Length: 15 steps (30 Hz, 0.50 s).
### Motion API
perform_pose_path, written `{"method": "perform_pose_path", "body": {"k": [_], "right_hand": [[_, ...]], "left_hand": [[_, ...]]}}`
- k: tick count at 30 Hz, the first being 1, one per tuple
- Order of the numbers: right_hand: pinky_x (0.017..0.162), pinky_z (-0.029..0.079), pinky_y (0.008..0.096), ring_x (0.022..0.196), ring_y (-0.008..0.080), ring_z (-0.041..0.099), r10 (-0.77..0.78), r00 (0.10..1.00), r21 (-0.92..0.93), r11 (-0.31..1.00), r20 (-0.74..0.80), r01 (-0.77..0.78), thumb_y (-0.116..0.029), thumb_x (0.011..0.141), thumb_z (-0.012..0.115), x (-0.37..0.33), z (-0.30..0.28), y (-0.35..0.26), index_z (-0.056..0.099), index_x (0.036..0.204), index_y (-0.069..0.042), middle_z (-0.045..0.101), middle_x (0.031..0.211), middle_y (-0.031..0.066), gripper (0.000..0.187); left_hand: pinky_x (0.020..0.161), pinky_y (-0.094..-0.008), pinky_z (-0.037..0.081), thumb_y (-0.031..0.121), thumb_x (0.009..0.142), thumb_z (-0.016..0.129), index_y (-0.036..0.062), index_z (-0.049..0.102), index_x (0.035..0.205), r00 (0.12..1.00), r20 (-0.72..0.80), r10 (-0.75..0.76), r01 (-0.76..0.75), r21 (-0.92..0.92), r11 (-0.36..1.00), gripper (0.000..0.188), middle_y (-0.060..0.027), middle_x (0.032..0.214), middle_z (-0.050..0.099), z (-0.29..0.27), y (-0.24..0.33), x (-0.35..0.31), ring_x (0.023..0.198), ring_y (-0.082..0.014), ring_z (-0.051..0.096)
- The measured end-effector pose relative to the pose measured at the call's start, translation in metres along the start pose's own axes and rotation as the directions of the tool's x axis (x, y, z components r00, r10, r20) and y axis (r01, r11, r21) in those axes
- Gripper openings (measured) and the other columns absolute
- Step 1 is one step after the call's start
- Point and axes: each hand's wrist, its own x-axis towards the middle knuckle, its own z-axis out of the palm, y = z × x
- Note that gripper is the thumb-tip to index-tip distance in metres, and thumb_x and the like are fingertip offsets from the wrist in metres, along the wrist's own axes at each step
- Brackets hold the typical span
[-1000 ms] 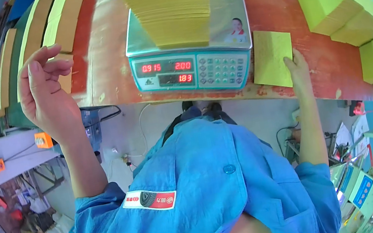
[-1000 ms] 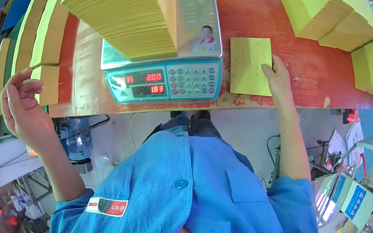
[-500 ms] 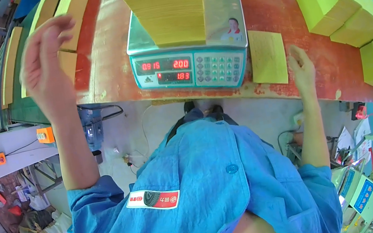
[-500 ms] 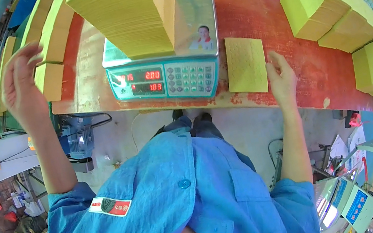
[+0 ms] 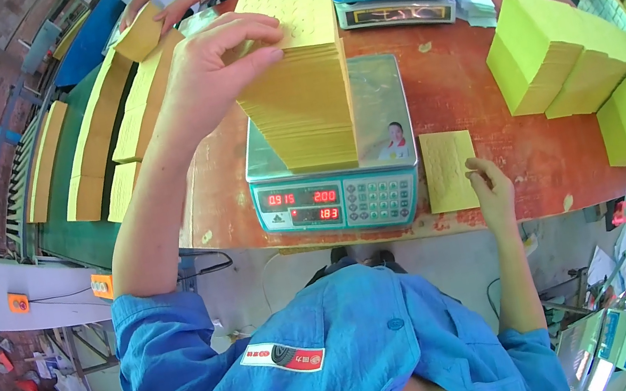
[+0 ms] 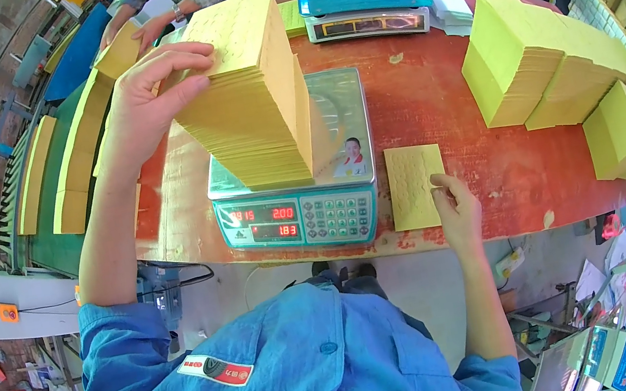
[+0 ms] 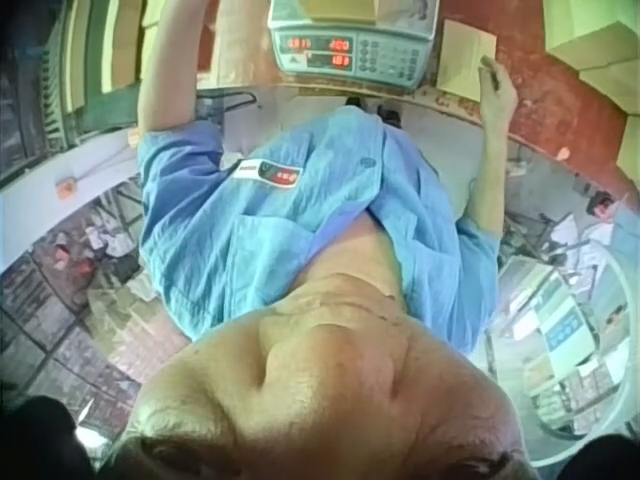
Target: Weighing yellow blocks on a digital scale and sorting them onto a conveyor belt.
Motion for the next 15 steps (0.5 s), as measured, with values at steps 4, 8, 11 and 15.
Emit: {"method": "perform_pose_path", "body": {"k": [4,8,11,15], "right_hand": [[0.084,0.048,0.026,0.091,0.0124,0.06,0.015,1.0,-0.016,1.0,0.005,-0.014,-0.004,0.091,0.059,-0.001,0.001,0.006,0.065,0.114,-0.001,0.066,0.099,0.007,0.024],[0.083,0.048,0.0267,0.091,0.0132,0.061,0.01,1.0,0.08,0.997,0.023,-0.012,-0.005,0.092,0.058,-0.003,0.003,-0.016,0.065,0.113,0.0,0.066,0.102,0.008,0.023],[0.085,0.05,0.0283,0.097,0.0154,0.062,0.007,0.994,0.278,0.96,0.112,-0.038,-0.008,0.094,0.055,-0.01,0.0,-0.063,0.061,0.118,0.002,0.066,0.108,0.0106,0.027],[0.088,0.051,0.0332,0.106,0.0204,0.063,0.046,0.922,0.789,0.502,0.384,-0.354,-0.01,0.096,0.051,-0.017,-0.002,-0.127,0.049,0.132,0.002,0.063,0.118,0.0149,0.038]], "left_hand": [[0.087,-0.0281,0.048,0.007,0.082,0.071,0.0003,0.069,0.093,1.0,-0.021,0.02,-0.018,0.088,0.996,0.013,-0.0057,0.104,0.07,-0.002,0.003,-0.001,0.099,-0.0161,0.064],[0.089,-0.0321,0.048,0.005,0.078,0.072,0.0003,0.067,0.086,0.926,-0.141,0.351,-0.273,0.392,0.878,0.01,-0.0075,0.101,0.07,0.001,0.007,-0.004,0.102,-0.0238,0.065],[0.09,-0.038,0.049,0.003,0.073,0.072,0.0018,0.066,0.081,0.871,-0.184,0.455,-0.342,0.436,0.832,0.01,-0.0091,0.099,0.071,0.023,0.03,-0.009,0.105,-0.0282,0.064],[0.1,-0.0485,0.043,0.005,0.08,0.065,0.005,0.067,0.087,0.8,0.045,0.598,-0.57,0.369,0.734,0.006,-0.0095,0.109,0.07,0.068,0.076,-0.056,0.115,-0.0312,0.06]]}}
